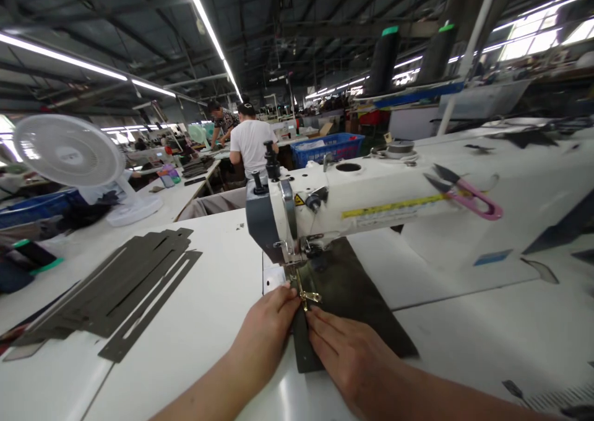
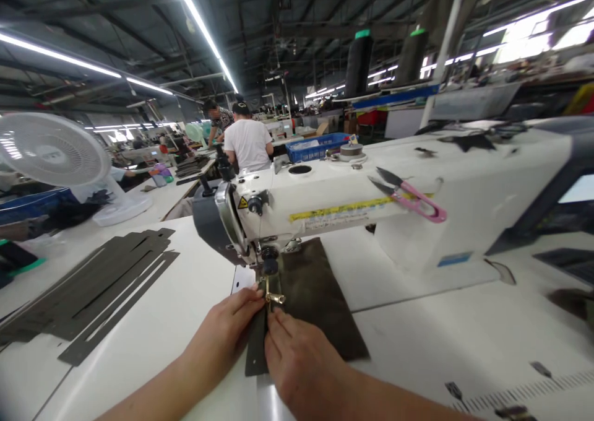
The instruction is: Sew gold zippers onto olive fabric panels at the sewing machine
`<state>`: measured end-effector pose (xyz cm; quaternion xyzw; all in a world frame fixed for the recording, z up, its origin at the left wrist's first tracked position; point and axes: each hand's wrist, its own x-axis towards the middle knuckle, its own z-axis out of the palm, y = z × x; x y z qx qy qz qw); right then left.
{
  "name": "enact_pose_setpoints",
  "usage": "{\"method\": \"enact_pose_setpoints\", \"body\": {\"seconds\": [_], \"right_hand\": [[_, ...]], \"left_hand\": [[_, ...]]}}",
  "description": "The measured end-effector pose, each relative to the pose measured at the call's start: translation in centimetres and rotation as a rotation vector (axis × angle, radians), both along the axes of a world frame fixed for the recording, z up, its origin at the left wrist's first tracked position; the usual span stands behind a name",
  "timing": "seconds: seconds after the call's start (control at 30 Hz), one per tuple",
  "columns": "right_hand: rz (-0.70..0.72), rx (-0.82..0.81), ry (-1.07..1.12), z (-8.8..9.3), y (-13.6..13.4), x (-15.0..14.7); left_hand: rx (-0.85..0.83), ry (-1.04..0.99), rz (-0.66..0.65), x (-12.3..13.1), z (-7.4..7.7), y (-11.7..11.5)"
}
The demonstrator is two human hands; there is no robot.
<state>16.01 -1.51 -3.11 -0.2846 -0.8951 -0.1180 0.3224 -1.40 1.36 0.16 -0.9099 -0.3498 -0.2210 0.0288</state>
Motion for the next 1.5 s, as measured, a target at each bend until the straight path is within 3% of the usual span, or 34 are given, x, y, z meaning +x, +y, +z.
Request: {"method": "enact_pose_setpoints", "body": {"seconds": [0.27,0.53,0.7,0.83,0.93,1.07,1.5], "right_hand": [[-0.01,0.008,0.0,0.9,1.8,-0.2],[-0.039,0.073,0.113,0.6,1.9,-0.5],[0.014,-0.08,0.14,1.3,1.6,0.0],[0.047,-0.324,0.118,3.0,1.5,0.8],[-0.149,-0.448,0.184,3.7,2.7,0.7],[-0.441,-0.457,0.16,3.3,5.5,-0.3],[-0.686,-0.56,0.125,2.7,8.2,-2.0]], "left_hand": [[-0.131,-0.052,0.011,0.0,0.1,1.7],[-0.22,-0.009,0.115,0.3,0.2,0.9],[-0.213,-0.008,0.147,0.3,0.0,0.9],[-0.209,-0.041,0.182,0.3,-0.2,0.9],[-0.196,-0.025,0.2,0.2,-0.3,0.8],[-0.16,-0.004,0.211,0.2,-0.5,0.9],[-0.033,0.073,0.155,0.3,0.0,1.3]]}}
